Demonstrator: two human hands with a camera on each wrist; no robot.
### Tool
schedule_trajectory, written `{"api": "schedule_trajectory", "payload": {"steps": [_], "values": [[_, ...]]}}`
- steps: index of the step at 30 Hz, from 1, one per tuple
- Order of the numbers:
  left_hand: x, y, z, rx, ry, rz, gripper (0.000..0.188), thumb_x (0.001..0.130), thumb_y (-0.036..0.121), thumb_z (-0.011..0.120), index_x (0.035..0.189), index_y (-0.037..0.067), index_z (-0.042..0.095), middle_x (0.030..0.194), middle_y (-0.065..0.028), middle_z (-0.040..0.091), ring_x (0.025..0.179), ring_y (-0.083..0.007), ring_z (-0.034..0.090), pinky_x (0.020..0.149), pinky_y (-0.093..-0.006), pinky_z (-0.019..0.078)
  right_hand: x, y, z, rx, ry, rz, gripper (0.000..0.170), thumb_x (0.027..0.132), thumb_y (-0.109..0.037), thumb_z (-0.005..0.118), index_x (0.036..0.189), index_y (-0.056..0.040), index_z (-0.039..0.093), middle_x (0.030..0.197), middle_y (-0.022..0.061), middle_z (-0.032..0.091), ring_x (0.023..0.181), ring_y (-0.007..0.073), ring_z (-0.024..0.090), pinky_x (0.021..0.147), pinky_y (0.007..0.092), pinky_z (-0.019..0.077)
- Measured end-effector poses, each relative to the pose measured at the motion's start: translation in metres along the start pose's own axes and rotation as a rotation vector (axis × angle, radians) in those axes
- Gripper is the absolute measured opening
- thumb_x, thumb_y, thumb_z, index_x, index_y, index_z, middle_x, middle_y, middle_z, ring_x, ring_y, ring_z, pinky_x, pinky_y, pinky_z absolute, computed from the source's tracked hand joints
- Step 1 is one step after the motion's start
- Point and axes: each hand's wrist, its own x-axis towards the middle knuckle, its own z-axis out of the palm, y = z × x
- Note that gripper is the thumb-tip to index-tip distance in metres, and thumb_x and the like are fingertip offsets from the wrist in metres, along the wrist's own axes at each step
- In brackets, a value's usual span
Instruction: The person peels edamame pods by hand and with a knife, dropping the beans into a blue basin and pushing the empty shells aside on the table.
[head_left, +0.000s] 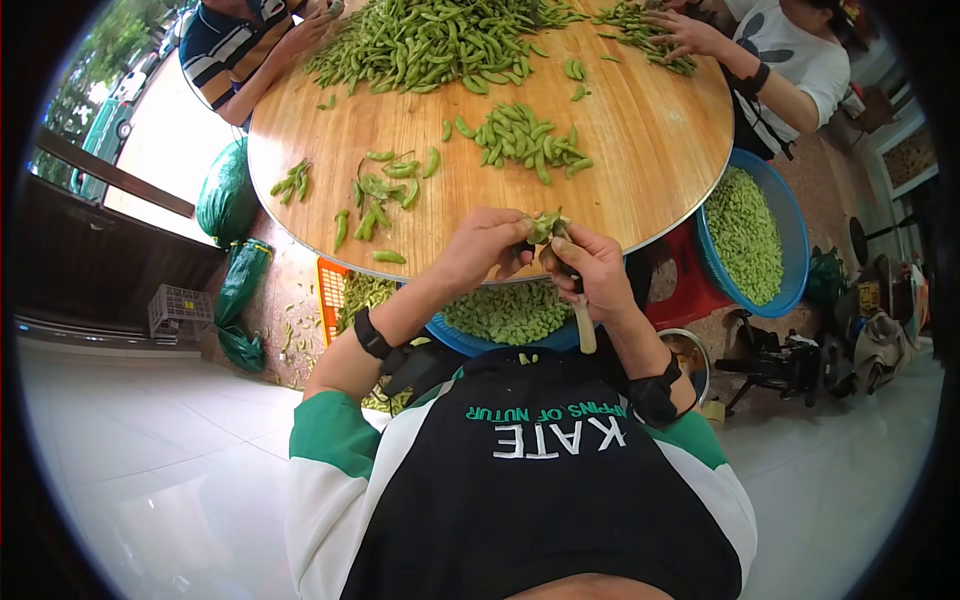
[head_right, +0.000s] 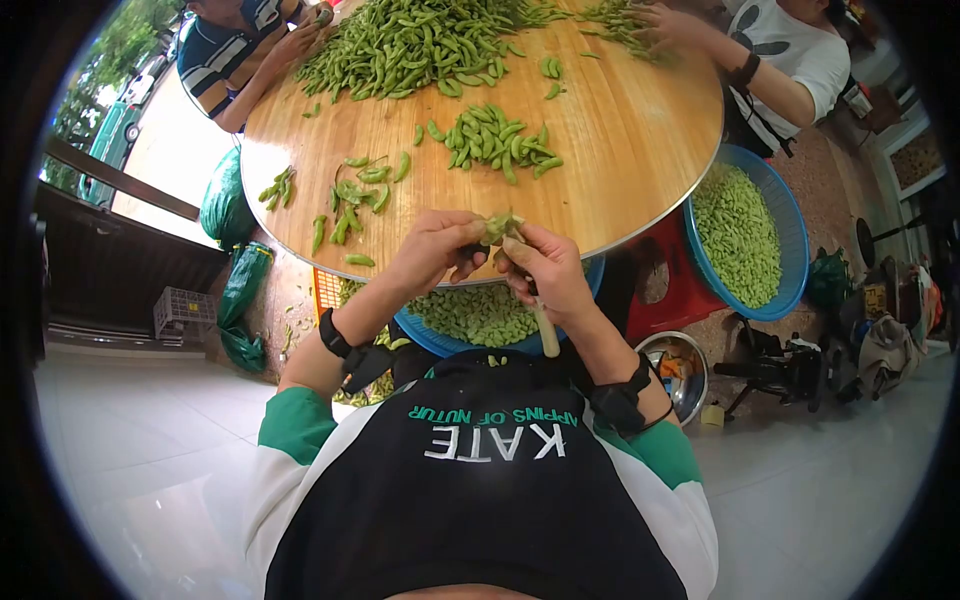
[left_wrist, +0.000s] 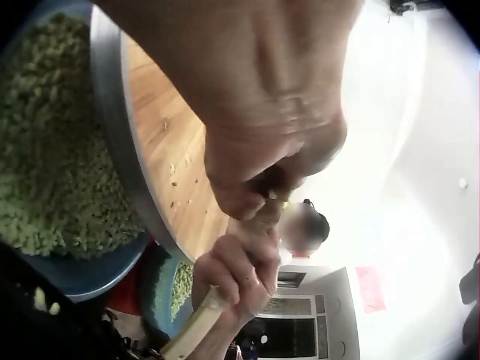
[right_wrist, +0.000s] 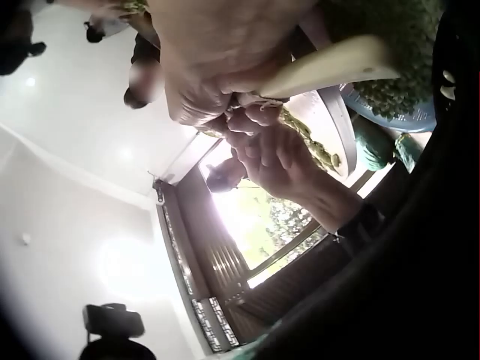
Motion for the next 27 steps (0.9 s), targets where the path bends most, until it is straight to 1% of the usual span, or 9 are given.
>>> {"api": "schedule_trajectory", "payload": {"steps": [2,6,7,12,14,19,21,23,27], "values": [[0.005,-0.006,0.001,0.456,0.108,0.100,0.025,0.095,0.020,0.051,0.086,0.000,0.063,0.066,-0.0023,0.060,0.053,-0.0092,0.055,0.044,-0.0237,0.0404,0.002,0.000,0.007,-0.199,0.105,-0.099,0.023,0.093,-0.009,0.055,0.114,-0.0013,0.055,0.081,0.0042,0.058,0.054,0.0071,0.046,0.043,0.0202,0.0350],[0.003,-0.022,0.009,0.682,0.177,0.252,0.024,0.096,0.018,0.049,0.088,0.000,0.061,0.069,-0.0018,0.059,0.055,-0.0083,0.053,0.046,-0.0220,0.0419,0.010,0.006,0.007,-0.831,0.321,-0.519,0.032,0.082,-0.004,0.066,0.112,0.0018,0.055,0.085,0.0079,0.058,0.064,0.0125,0.054,0.056,0.0255,0.0440],[0.004,-0.026,0.007,0.771,0.178,0.309,0.024,0.095,0.017,0.049,0.086,-0.001,0.061,0.066,-0.0026,0.059,0.054,-0.0094,0.053,0.047,-0.0239,0.0430,0.009,0.005,0.007,-0.830,0.319,-0.517,0.032,0.082,-0.004,0.066,0.112,0.0018,0.055,0.085,0.0079,0.058,0.064,0.0125,0.054,0.056,0.0255,0.0440],[-0.002,-0.028,0.015,0.937,0.221,0.439,0.022,0.090,0.014,0.050,0.081,-0.004,0.059,0.060,-0.0075,0.056,0.053,-0.0132,0.053,0.051,-0.0297,0.0452,0.013,0.009,0.002,-1.171,0.231,-0.845,0.033,0.075,0.002,0.063,0.106,0.0039,0.053,0.089,0.0167,0.053,0.074,0.0328,0.056,0.066,0.0347,0.0482],[-0.009,-0.024,0.028,1.001,0.222,0.431,0.019,0.082,0.011,0.050,0.078,-0.006,0.057,0.067,-0.0261,0.056,0.062,-0.0385,0.059,0.058,-0.0419,0.0464,0.014,0.011,-0.003,-1.161,0.250,-0.821,0.030,0.074,0.003,0.062,0.103,0.0036,0.052,0.089,0.0180,0.053,0.076,0.0361,0.056,0.067,0.0366,0.0481],[0.006,-0.023,0.021,0.811,0.295,0.349,0.017,0.080,0.009,0.050,0.078,-0.006,0.057,0.068,-0.0276,0.055,0.066,-0.0421,0.059,0.060,-0.0442,0.0458,0.008,0.008,0.001,-1.090,0.233,-0.668,0.026,0.073,0.005,0.060,0.097,0.0028,0.050,0.089,0.0201,0.053,0.080,0.0393,0.056,0.068,0.0404,0.0477],[0.009,-0.024,0.021,0.757,0.302,0.306,0.016,0.079,0.008,0.050,0.078,-0.006,0.057,0.069,-0.0279,0.055,0.067,-0.0435,0.058,0.060,-0.0452,0.0456,0.008,0.008,0.009,-1.137,0.247,-0.828,0.027,0.072,0.007,0.060,0.096,0.0027,0.050,0.088,0.0204,0.053,0.078,0.0398,0.056,0.066,0.0410,0.0470],[0.014,-0.030,0.017,1.022,0.331,0.479,0.012,0.077,0.004,0.049,0.076,-0.005,0.056,0.067,-0.0265,0.056,0.070,-0.0442,0.058,0.062,-0.0474,0.0454,0.009,0.010,0.009,-1.152,0.254,-0.858,0.027,0.072,0.007,0.060,0.096,0.0028,0.050,0.088,0.0204,0.053,0.077,0.0397,0.055,0.065,0.0407,0.0467],[0.014,-0.032,0.016,1.076,0.351,0.485,0.010,0.076,0.000,0.048,0.076,-0.003,0.057,0.071,-0.0248,0.058,0.073,-0.0443,0.059,0.064,-0.0493,0.0447,0.008,0.009,0.011,-1.168,0.274,-0.877,0.024,0.073,0.006,0.061,0.095,0.0023,0.051,0.084,0.0194,0.052,0.072,0.0390,0.054,0.062,0.0385,0.0462]]}}
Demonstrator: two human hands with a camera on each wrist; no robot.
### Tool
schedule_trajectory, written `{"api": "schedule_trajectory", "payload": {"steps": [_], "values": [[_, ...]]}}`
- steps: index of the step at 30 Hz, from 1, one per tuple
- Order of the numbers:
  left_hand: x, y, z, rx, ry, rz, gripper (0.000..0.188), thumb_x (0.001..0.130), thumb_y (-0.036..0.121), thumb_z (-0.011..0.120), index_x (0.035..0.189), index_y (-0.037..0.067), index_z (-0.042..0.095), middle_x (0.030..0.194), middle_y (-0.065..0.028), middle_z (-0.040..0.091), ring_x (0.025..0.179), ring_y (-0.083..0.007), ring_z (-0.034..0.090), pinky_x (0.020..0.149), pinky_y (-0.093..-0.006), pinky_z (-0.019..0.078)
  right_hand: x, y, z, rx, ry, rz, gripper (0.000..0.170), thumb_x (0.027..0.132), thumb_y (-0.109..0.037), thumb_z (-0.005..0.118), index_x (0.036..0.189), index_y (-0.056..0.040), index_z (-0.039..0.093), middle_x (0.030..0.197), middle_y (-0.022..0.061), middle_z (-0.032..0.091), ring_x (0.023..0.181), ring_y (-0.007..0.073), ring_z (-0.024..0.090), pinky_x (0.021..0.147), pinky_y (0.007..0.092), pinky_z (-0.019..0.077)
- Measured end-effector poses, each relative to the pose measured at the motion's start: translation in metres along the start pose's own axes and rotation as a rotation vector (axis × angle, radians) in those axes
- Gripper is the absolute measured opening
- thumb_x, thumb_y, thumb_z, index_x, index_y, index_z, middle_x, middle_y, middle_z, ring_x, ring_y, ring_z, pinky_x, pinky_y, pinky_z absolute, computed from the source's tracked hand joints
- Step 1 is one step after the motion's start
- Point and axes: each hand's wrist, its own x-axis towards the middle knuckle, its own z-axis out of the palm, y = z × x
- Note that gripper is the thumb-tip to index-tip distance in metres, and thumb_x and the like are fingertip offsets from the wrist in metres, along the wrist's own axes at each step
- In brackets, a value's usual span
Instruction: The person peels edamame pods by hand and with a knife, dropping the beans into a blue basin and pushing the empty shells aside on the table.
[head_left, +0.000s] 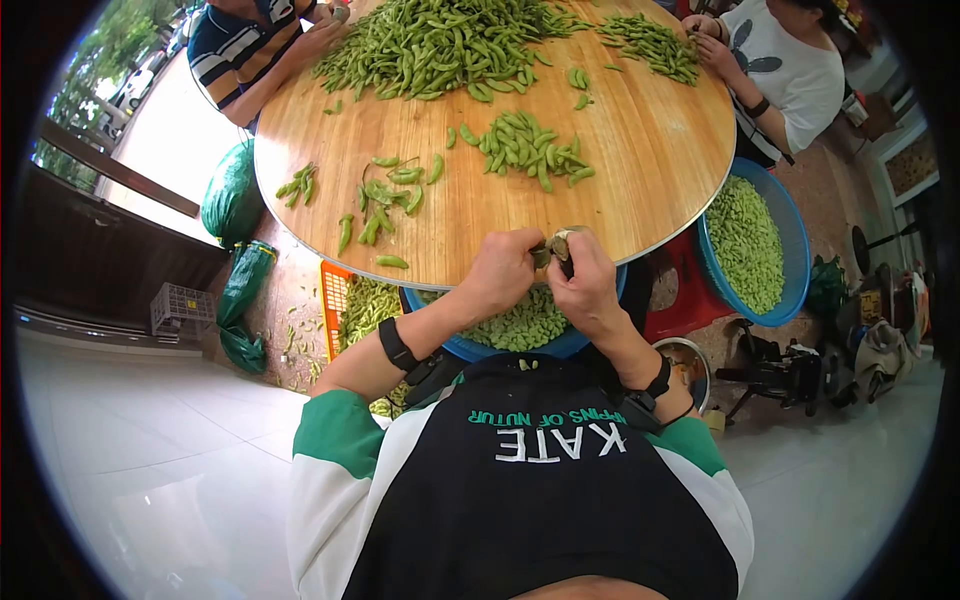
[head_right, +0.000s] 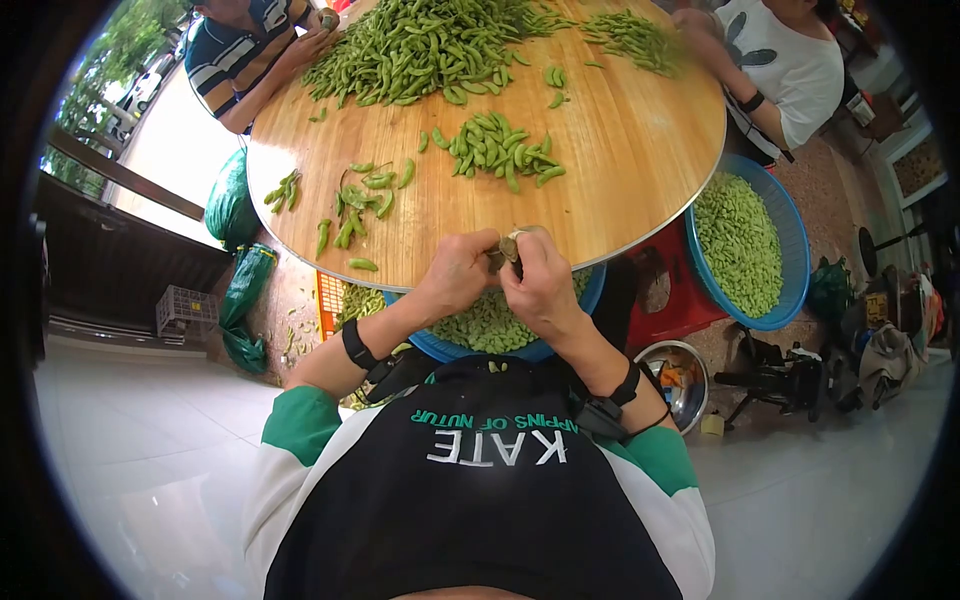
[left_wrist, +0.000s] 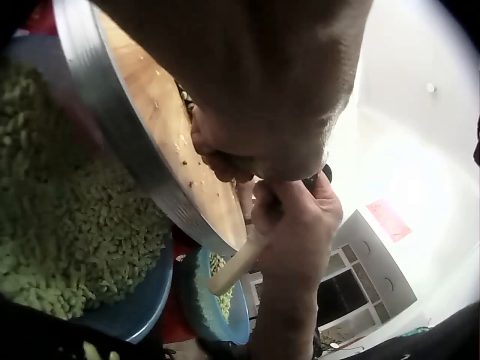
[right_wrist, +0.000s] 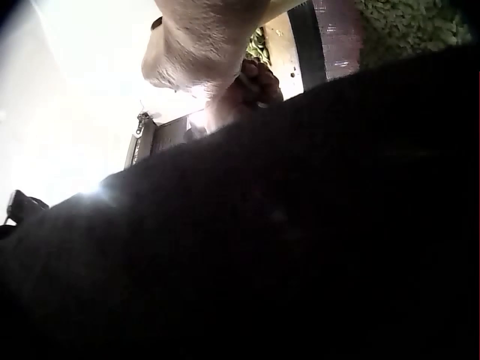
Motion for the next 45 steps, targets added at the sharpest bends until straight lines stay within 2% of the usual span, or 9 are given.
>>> {"api": "schedule_trajectory", "payload": {"steps": [8,14,20,27,31,34,39,41,45], "values": [[0.007,0.009,-0.033,0.615,0.383,0.526,0.020,0.083,0.008,0.060,0.101,0.002,0.059,0.092,-0.0158,0.063,0.087,-0.0341,0.061,0.070,-0.0395,0.0475,-0.001,0.018,-0.006,0.320,-0.015,0.522,0.012,0.081,0.000,0.061,0.091,0.0011,0.055,0.071,0.0073,0.056,0.063,0.0132,0.055,0.058,0.0289,0.0443],[-0.009,0.003,-0.029,-0.295,-0.163,0.004,0.025,0.079,0.011,0.071,0.099,0.002,0.060,0.095,-0.0124,0.061,0.080,-0.0239,0.061,0.062,-0.0317,0.0490,0.000,-0.001,-0.004,0.500,-0.040,0.623,0.009,0.083,-0.001,0.059,0.092,0.0005,0.056,0.073,0.0024,0.057,0.065,0.0072,0.053,0.058,0.0245,0.0436],[-0.010,0.010,-0.031,-0.178,-0.096,0.187,0.018,0.077,-0.001,0.065,0.094,0.002,0.060,0.083,-0.0061,0.054,0.073,-0.0116,0.056,0.060,-0.0238,0.0454,-0.002,-0.004,0.001,0.525,-0.018,0.594,0.008,0.085,-0.001,0.059,0.092,0.0002,0.056,0.073,0.0027,0.058,0.063,0.0067,0.054,0.056,0.0246,0.0444],[-0.017,-0.007,-0.076,0.119,-0.271,0.248,0.013,0.074,0.000,0.055,0.087,0.001,0.058,0.089,-0.0167,0.055,0.079,-0.0348,0.058,0.069,-0.0421,0.0484,-0.024,-0.001,-0.023,0.455,-0.314,0.473,0.012,0.083,-0.003,0.065,0.091,-0.0004,0.058,0.071,0.0071,0.059,0.062,0.0123,0.057,0.056,0.0262,0.0449],[0.008,-0.027,-0.111,0.869,0.086,0.196,0.014,0.074,0.003,0.054,0.086,0.002,0.060,0.087,-0.0160,0.057,0.087,-0.0355,0.055,0.077,-0.0435,0.0446,-0.029,-0.003,-0.023,0.425,-0.374,0.322,0.018,0.081,-0.008,0.071,0.093,-0.0003,0.060,0.070,0.0081,0.057,0.059,0.0152,0.055,0.056,0.0276,0.0439],[0.038,-0.055,-0.120,0.955,0.271,0.314,0.015,0.074,0.004,0.056,0.088,0.002,0.062,0.087,-0.0155,0.058,0.090,-0.0354,0.055,0.080,-0.0436,0.0439,-0.033,-0.002,-0.017,0.447,-0.383,0.274,0.019,0.081,-0.010,0.071,0.094,-0.0002,0.060,0.070,0.0081,0.057,0.058,0.0138,0.054,0.055,0.0272,0.0434],[0.096,-0.104,-0.088,0.694,0.228,0.342,0.015,0.075,0.003,0.055,0.088,0.002,0.062,0.086,-0.0165,0.059,0.091,-0.0357,0.055,0.080,-0.0449,0.0435,-0.033,-0.003,-0.015,0.493,-0.385,0.405,0.016,0.084,-0.009,0.069,0.095,0.0000,0.060,0.070,0.0059,0.057,0.059,0.0101,0.054,0.054,0.0253,0.0438],[0.106,-0.115,-0.081,0.799,0.212,0.322,0.015,0.077,0.002,0.053,0.088,0.001,0.062,0.086,-0.0174,0.058,0.089,-0.0349,0.056,0.079,-0.0449,0.0444,-0.032,-0.007,-0.019,0.809,-0.298,0.767,0.013,0.088,-0.008,0.063,0.097,0.0006,0.059,0.069,0.0029,0.056,0.056,0.0081,0.051,0.051,0.0227,0.0426],[0.072,-0.052,-0.068,0.454,0.076,0.348,0.010,0.076,0.005,0.055,0.082,0.002,0.061,0.080,-0.0162,0.059,0.084,-0.0329,0.056,0.076,-0.0427,0.0458,-0.042,0.014,-0.030,1.003,-0.196,0.858,0.025,0.092,-0.007,0.050,0.114,0.0027,0.053,0.079,0.0063,0.058,0.054,0.0065,0.044,0.044,0.0205,0.0365]]}}
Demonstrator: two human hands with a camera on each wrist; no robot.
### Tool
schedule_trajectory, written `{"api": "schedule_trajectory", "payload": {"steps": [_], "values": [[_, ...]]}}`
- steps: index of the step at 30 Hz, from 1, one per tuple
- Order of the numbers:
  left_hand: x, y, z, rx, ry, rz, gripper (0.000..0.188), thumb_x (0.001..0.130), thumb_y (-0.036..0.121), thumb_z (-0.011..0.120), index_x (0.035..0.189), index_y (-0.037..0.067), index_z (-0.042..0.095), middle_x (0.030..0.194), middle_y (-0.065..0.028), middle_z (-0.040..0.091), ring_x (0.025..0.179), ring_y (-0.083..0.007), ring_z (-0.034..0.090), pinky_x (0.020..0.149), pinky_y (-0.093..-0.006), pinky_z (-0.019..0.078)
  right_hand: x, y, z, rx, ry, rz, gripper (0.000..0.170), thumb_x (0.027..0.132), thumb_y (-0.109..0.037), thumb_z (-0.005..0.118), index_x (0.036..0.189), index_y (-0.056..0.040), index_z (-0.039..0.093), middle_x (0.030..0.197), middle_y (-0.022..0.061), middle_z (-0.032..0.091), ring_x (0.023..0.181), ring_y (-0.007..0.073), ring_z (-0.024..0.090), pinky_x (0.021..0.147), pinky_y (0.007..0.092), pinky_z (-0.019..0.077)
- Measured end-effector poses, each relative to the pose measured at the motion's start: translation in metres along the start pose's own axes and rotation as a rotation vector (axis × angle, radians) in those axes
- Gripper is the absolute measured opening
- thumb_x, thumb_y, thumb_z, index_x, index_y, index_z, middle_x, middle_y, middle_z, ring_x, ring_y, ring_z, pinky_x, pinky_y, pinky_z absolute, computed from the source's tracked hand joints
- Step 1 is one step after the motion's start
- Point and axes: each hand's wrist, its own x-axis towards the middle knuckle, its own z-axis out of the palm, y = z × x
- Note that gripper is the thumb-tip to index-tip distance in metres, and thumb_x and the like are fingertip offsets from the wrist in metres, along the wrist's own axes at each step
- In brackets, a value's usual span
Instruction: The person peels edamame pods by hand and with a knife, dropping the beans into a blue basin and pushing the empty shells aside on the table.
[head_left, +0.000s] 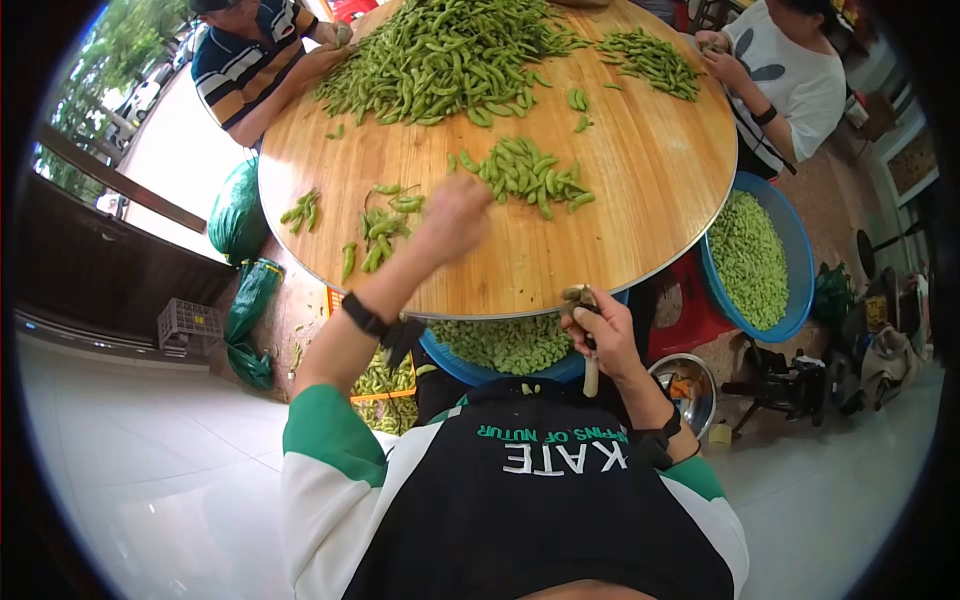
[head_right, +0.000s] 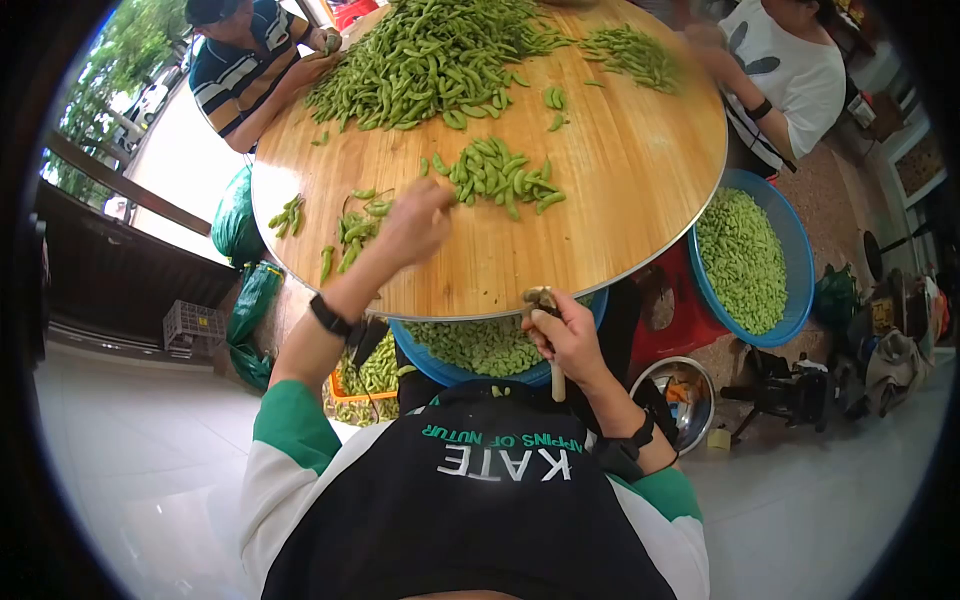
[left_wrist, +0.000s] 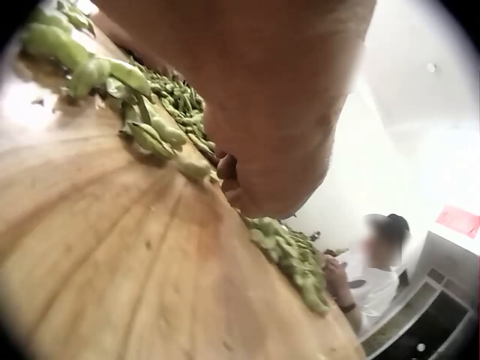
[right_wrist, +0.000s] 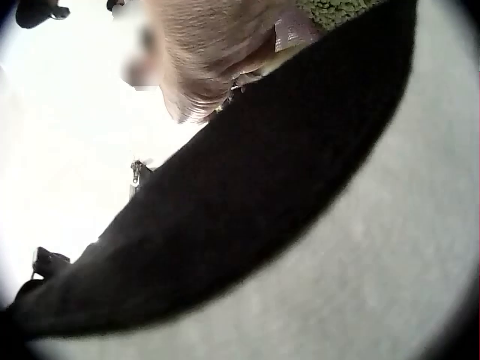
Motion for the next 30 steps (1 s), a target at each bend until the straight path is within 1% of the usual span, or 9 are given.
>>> {"api": "schedule_trajectory", "payload": {"steps": [3,7,9,11,18,21,23,26,30], "values": [[-0.025,0.062,-0.015,-0.519,-0.345,0.068,0.008,0.075,0.008,0.058,0.079,0.001,0.060,0.073,-0.0149,0.058,0.082,-0.0326,0.056,0.072,-0.0416,0.0464,0.003,-0.002,-0.007,0.120,0.033,0.044,0.029,0.093,-0.007,0.047,0.120,0.0022,0.051,0.084,0.0078,0.058,0.056,0.0068,0.045,0.044,0.0205,0.0366],[-0.030,0.074,0.001,-0.423,-0.435,0.250,0.012,0.076,0.009,0.059,0.085,0.002,0.062,0.077,-0.0151,0.057,0.082,-0.0335,0.056,0.072,-0.0428,0.0462,0.004,-0.002,-0.003,0.281,0.052,0.102,0.030,0.096,-0.013,0.047,0.123,-0.0010,0.050,0.083,0.0080,0.056,0.057,0.0107,0.045,0.044,0.0219,0.0374],[-0.014,0.051,0.023,-0.282,-0.197,0.164,0.017,0.075,0.008,0.061,0.091,0.003,0.062,0.084,-0.0158,0.054,0.085,-0.0336,0.054,0.074,-0.0422,0.0459,0.003,0.004,0.003,0.341,0.067,0.139,0.030,0.097,-0.015,0.047,0.124,-0.0019,0.050,0.082,0.0079,0.055,0.057,0.0115,0.045,0.044,0.0224,0.0378],[0.016,0.038,0.028,-0.166,-0.073,0.261,0.020,0.076,0.006,0.061,0.096,0.004,0.061,0.091,-0.0158,0.051,0.089,-0.0339,0.052,0.077,-0.0423,0.0447,0.001,0.009,0.006,0.398,0.083,0.175,0.031,0.097,-0.017,0.047,0.125,-0.0029,0.050,0.081,0.0078,0.054,0.056,0.0123,0.045,0.044,0.0229,0.0382],[0.043,0.022,0.041,0.029,0.006,0.339,0.023,0.073,0.001,0.062,0.096,0.005,0.061,0.097,-0.0158,0.050,0.095,-0.0342,0.049,0.083,-0.0414,0.0425,0.001,0.000,0.010,0.411,-0.030,0.158,0.034,0.099,-0.018,0.046,0.131,-0.0057,0.046,0.079,0.0067,0.054,0.055,0.0103,0.043,0.043,0.0225,0.0372],[0.027,0.042,0.041,-0.302,0.101,0.218,0.017,0.077,0.002,0.065,0.093,0.004,0.061,0.095,-0.0105,0.055,0.087,-0.0251,0.054,0.076,-0.0348,0.0449,0.013,-0.011,0.006,0.296,0.062,0.055,0.040,0.099,-0.017,0.047,0.137,-0.0061,0.040,0.081,0.0066,0.054,0.055,0.0090,0.043,0.042,0.0209,0.0359],[0.013,0.057,0.039,-1.103,-0.146,-0.309,0.013,0.083,0.010,0.068,0.091,0.002,0.062,0.085,-0.0031,0.060,0.073,-0.0125,0.054,0.062,-0.0264,0.0439,0.021,-0.021,0.010,0.237,0.106,-0.029,0.044,0.099,-0.015,0.043,0.141,-0.0057,0.034,0.083,0.0063,0.052,0.054,0.0091,0.041,0.043,0.0200,0.0356],[-0.002,0.074,0.018,-1.256,-0.301,-0.465,0.018,0.085,0.016,0.070,0.089,0.000,0.063,0.073,0.0011,0.060,0.061,-0.0043,0.049,0.051,-0.0198,0.0378,0.022,-0.025,0.013,0.295,0.005,-0.010,0.035,0.099,-0.016,0.044,0.132,-0.0041,0.041,0.085,0.0069,0.052,0.055,0.0089,0.041,0.041,0.0196,0.0350],[-0.018,0.073,0.018,-1.321,-0.295,-0.547,0.012,0.084,0.010,0.068,0.091,0.001,0.063,0.071,0.0007,0.058,0.058,-0.0051,0.050,0.048,-0.0182,0.0354,0.020,-0.024,0.017,0.370,-0.126,0.027,0.028,0.099,-0.018,0.045,0.123,-0.0040,0.045,0.083,0.0067,0.052,0.054,0.0087,0.041,0.040,0.0192,0.0342]]}}
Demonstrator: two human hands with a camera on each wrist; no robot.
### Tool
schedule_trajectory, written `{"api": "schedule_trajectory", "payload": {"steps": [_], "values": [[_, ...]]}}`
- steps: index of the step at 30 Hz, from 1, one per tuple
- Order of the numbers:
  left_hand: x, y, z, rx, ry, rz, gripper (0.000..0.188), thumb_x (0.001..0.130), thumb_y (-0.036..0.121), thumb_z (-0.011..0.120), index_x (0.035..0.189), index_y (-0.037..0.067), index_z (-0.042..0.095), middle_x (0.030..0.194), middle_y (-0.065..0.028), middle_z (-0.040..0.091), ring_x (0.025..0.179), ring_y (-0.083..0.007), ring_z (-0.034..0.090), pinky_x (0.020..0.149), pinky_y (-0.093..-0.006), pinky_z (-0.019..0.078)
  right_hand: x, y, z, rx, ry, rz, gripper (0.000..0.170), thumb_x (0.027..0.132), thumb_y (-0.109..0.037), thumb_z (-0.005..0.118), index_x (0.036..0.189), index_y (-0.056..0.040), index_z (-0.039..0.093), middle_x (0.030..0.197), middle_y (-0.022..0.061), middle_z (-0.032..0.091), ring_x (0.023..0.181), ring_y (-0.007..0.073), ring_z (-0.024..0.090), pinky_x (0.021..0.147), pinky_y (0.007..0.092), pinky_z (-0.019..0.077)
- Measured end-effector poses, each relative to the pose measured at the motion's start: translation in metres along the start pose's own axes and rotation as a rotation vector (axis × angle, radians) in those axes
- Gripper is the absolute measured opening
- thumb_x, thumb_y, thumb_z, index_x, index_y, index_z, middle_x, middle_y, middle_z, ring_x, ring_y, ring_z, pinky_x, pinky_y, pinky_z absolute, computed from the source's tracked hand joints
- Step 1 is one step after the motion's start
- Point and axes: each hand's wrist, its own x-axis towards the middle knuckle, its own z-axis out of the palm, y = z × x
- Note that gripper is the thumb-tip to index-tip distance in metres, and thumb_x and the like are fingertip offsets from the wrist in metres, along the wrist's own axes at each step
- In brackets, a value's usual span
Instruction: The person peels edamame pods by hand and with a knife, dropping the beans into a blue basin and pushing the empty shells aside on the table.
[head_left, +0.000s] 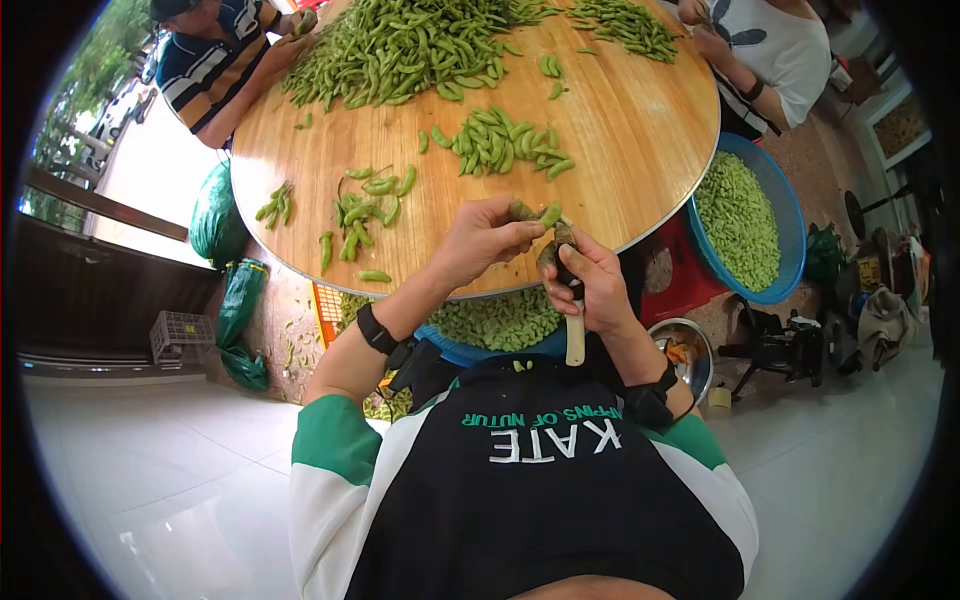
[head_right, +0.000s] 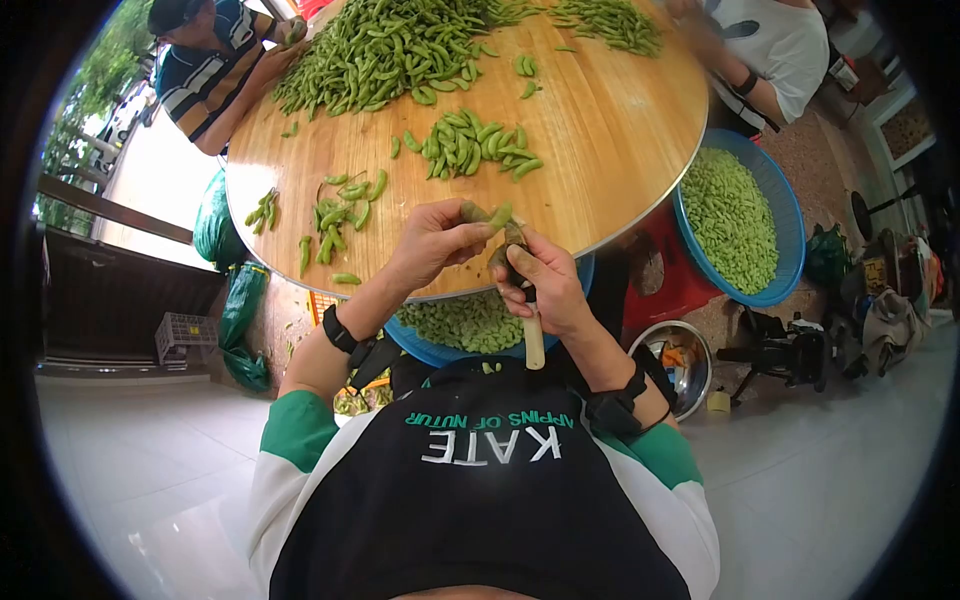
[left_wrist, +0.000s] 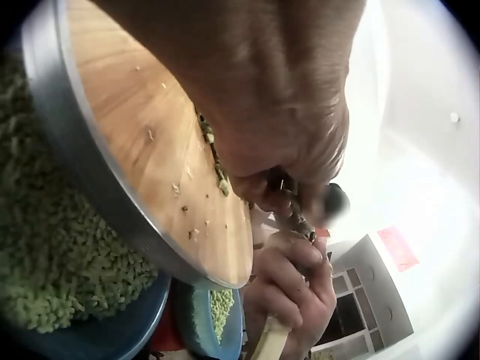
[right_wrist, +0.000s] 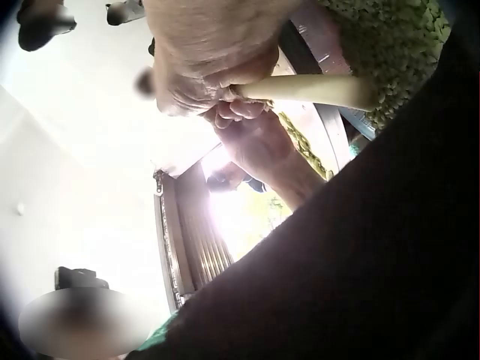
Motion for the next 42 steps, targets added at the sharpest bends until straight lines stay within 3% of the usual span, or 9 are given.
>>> {"api": "schedule_trajectory", "payload": {"steps": [15,20,24,27,29,30,34,37,42], "values": [[-0.029,-0.010,-0.008,0.320,0.213,0.496,0.012,0.086,0.008,0.066,0.094,0.000,0.062,0.073,-0.0015,0.060,0.057,-0.0056,0.050,0.049,-0.0195,0.0377,0.019,0.004,0.029,0.127,0.035,0.100,0.026,0.095,-0.010,0.049,0.120,-0.0043,0.051,0.074,0.0037,0.050,0.047,0.0060,0.035,0.037,0.0190,0.0315],[-0.031,-0.008,-0.019,-0.624,-0.083,0.042,0.013,0.091,0.010,0.060,0.101,0.001,0.060,0.069,-0.0022,0.056,0.051,-0.0059,0.045,0.041,-0.0192,0.0316,0.023,0.002,0.034,0.324,-0.116,0.155,0.019,0.094,-0.009,0.049,0.112,-0.0045,0.053,0.076,0.0056,0.051,0.047,0.0061,0.036,0.037,0.0191,0.0312],[-0.032,-0.006,-0.022,-0.786,-0.144,-0.043,0.010,0.092,0.011,0.060,0.098,0.003,0.060,0.070,-0.0017,0.057,0.049,-0.0072,0.046,0.038,-0.0199,0.0313,0.025,0.008,0.028,0.369,-0.174,0.193,0.020,0.095,-0.011,0.049,0.114,-0.0047,0.052,0.077,0.0054,0.050,0.048,0.0062,0.036,0.037,0.0187,0.0312],[-0.029,-0.004,-0.024,-0.353,0.058,0.071,0.011,0.089,0.011,0.062,0.096,0.003,0.059,0.070,-0.0042,0.057,0.051,-0.0102,0.050,0.041,-0.0248,0.0367,0.031,0.010,0.029,0.383,-0.049,0.198,0.021,0.096,-0.012,0.049,0.115,-0.0055,0.051,0.080,0.0053,0.050,0.050,0.0060,0.037,0.037,0.0179,0.0312],[-0.031,0.002,-0.025,0.686,0.237,0.619,0.015,0.084,0.011,0.066,0.093,0.002,0.057,0.069,-0.0095,0.056,0.056,-0.0203,0.056,0.048,-0.0326,0.0431,0.034,0.014,0.029,0.405,-0.076,0.205,0.021,0.096,-0.013,0.049,0.116,-0.0058,0.051,0.081,0.0053,0.050,0.051,0.0059,0.037,0.038,0.0178,0.0312],[-0.036,0.011,-0.022,0.905,0.252,0.698,0.020,0.080,0.009,0.068,0.093,0.000,0.056,0.070,-0.0140,0.054,0.065,-0.0306,0.058,0.055,-0.0379,0.0451,0.033,0.017,0.029,0.433,-0.096,0.216,0.021,0.096,-0.014,0.050,0.116,-0.0061,0.050,0.082,0.0053,0.050,0.052,0.0058,0.037,0.038,0.0177,0.0311],[-0.042,0.015,-0.021,1.153,0.296,0.793,0.017,0.078,0.008,0.068,0.088,0.001,0.056,0.070,-0.0151,0.053,0.069,-0.0359,0.057,0.055,-0.0389,0.0445,0.032,0.019,0.034,0.437,-0.098,0.216,0.019,0.096,-0.014,0.050,0.114,-0.0061,0.051,0.082,0.0049,0.050,0.052,0.0058,0.037,0.038,0.0177,0.0310],[-0.041,0.019,-0.021,0.940,0.269,0.708,0.013,0.082,0.009,0.067,0.087,0.000,0.058,0.067,-0.0106,0.054,0.061,-0.0266,0.058,0.052,-0.0358,0.0428,0.033,0.023,0.033,0.417,-0.088,0.196,0.019,0.096,-0.014,0.051,0.113,-0.0060,0.051,0.082,0.0050,0.051,0.051,0.0056,0.037,0.038,0.0180,0.0313],[-0.038,0.011,-0.016,-0.007,0.289,-0.037,0.018,0.092,0.014,0.059,0.089,-0.003,0.060,0.061,0.0000,0.054,0.055,-0.0075,0.052,0.049,-0.0264,0.0407,0.030,0.021,0.030,0.177,0.015,0.094,0.015,0.094,-0.012,0.052,0.108,-0.0044,0.054,0.082,0.0055,0.055,0.051,0.0053,0.040,0.039,0.0180,0.0320]]}}
